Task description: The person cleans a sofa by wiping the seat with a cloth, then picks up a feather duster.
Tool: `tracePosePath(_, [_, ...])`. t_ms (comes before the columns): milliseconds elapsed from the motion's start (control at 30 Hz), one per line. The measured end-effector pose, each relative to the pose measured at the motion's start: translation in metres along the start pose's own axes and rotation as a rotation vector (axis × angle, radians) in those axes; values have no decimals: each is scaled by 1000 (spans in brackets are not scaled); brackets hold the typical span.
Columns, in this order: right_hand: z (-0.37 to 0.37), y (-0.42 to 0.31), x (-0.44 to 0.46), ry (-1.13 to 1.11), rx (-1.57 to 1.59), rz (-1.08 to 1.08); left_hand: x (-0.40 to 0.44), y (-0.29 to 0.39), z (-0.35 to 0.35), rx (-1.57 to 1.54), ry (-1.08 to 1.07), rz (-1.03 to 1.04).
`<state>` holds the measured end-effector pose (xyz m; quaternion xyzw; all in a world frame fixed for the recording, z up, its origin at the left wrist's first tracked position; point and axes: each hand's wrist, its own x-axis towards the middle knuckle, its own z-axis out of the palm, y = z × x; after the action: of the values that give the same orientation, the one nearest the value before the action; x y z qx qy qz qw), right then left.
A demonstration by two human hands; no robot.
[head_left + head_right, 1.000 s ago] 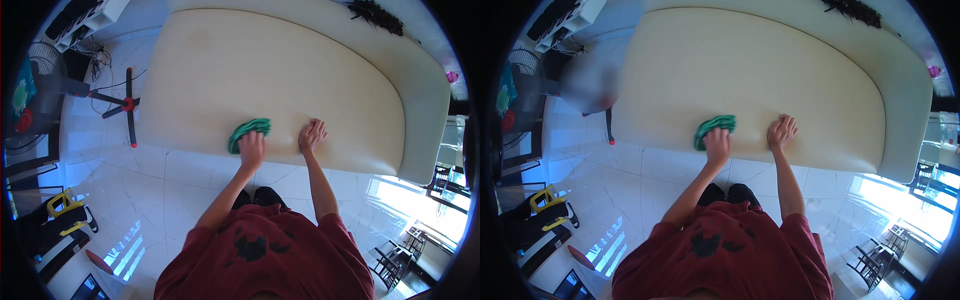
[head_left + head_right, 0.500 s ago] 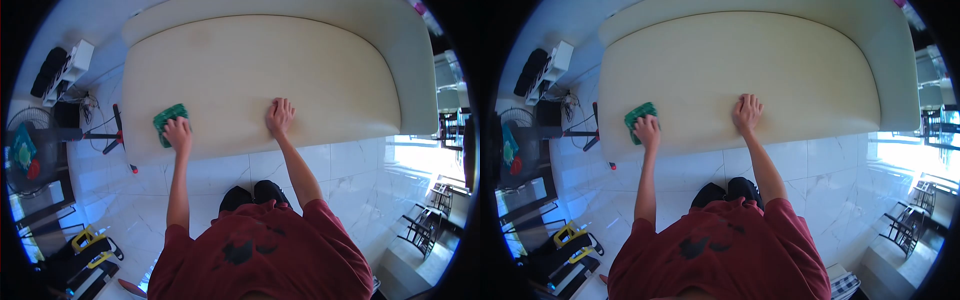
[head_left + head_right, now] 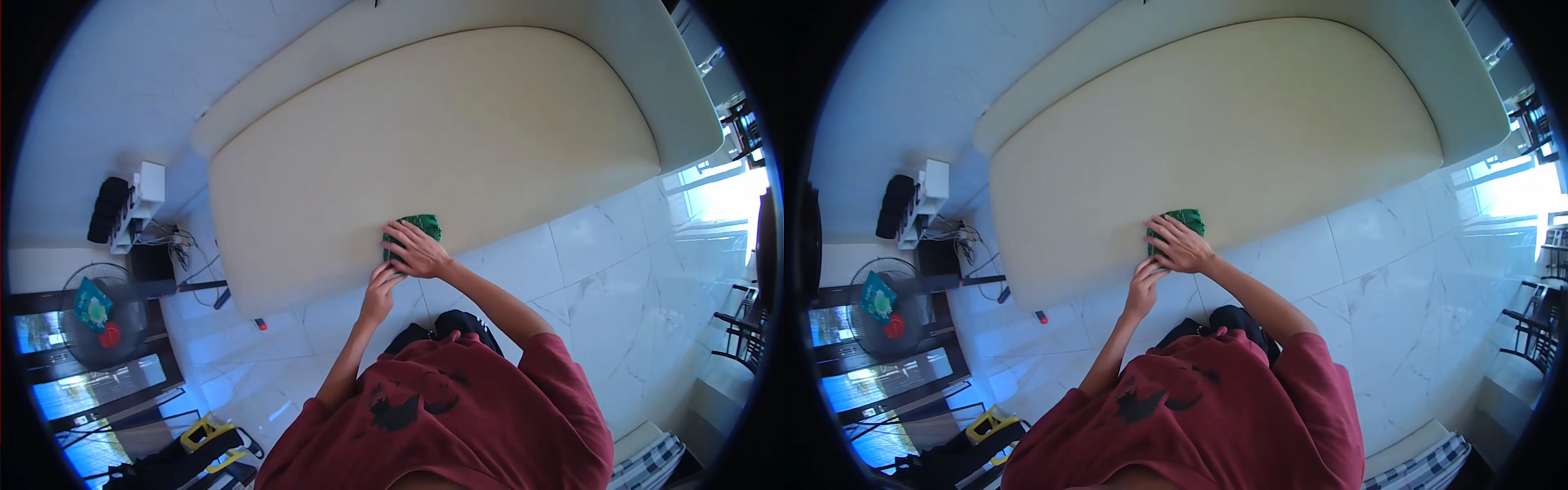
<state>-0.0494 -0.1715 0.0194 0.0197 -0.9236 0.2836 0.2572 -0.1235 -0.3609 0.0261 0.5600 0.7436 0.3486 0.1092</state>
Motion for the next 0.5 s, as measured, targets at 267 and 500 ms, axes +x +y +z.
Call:
tracePosePath(267, [-18, 53, -4, 123, -352, 280, -17, -55, -102, 68, 425, -345])
tracePosePath(500, [-6, 76, 1, 556, 144, 702, -39, -112, -121, 115, 491, -489])
